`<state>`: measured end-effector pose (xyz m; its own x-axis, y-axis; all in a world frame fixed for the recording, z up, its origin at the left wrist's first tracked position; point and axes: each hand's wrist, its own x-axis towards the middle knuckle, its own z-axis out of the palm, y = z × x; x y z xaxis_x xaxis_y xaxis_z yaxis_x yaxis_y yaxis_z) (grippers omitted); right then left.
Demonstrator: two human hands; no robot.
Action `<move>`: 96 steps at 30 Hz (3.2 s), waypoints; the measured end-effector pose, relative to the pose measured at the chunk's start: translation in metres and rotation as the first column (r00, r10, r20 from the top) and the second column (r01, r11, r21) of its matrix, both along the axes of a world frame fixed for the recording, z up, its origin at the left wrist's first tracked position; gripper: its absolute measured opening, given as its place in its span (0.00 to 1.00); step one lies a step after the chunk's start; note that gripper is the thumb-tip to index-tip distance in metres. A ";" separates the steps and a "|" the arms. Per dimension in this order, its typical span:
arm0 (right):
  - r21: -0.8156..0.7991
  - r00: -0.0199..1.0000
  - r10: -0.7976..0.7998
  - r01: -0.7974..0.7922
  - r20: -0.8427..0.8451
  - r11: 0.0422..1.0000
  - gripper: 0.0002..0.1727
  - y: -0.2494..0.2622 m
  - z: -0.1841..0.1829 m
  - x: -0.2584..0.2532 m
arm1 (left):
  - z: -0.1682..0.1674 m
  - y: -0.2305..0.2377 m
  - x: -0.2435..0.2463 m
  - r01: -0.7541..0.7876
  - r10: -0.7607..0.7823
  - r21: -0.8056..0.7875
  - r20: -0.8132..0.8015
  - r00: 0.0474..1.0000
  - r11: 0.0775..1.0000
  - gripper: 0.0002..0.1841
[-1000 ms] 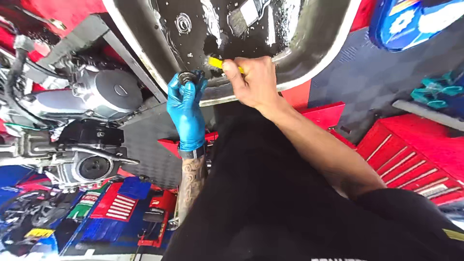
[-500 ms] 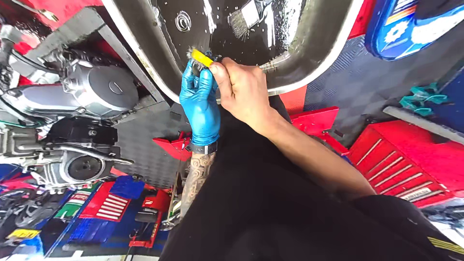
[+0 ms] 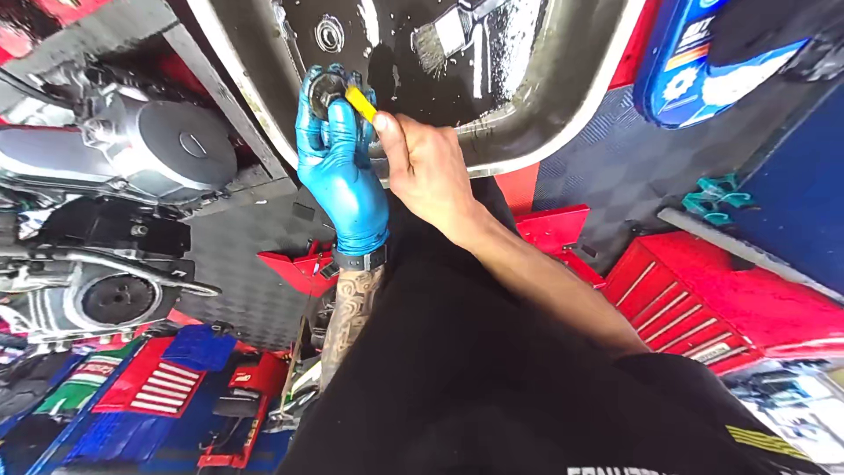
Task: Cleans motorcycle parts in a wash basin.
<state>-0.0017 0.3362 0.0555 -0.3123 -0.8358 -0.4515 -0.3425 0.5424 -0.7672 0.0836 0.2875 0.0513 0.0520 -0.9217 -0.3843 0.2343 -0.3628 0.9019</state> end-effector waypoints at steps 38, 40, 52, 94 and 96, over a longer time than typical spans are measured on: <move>-0.009 0.807 0.406 -0.453 -0.429 0.892 0.35 -0.011 -0.001 -0.036 | 0.001 0.032 0.025 0.106 -0.101 -0.017 0.179 0.979 0.994 0.16; -0.025 0.767 0.455 -0.521 -0.453 0.853 0.36 -0.015 0.001 -0.042 | 0.005 0.036 0.032 0.171 -0.161 -0.032 0.195 0.967 0.985 0.17; -0.112 0.785 0.418 -0.517 -0.457 0.849 0.36 -0.013 0.000 -0.039 | 0.018 0.044 0.038 0.286 -0.271 -0.019 0.260 0.927 0.958 0.18; 0.449 0.782 0.193 0.121 -0.593 0.885 0.35 -0.083 -0.153 -0.100 | -0.136 -0.036 0.084 0.175 -0.131 0.479 -0.125 0.983 0.860 0.22; 0.507 0.787 0.077 0.316 -0.612 0.802 0.41 -0.064 -0.166 -0.119 | -0.148 -0.040 0.076 0.232 -0.259 0.479 -0.011 0.966 0.847 0.23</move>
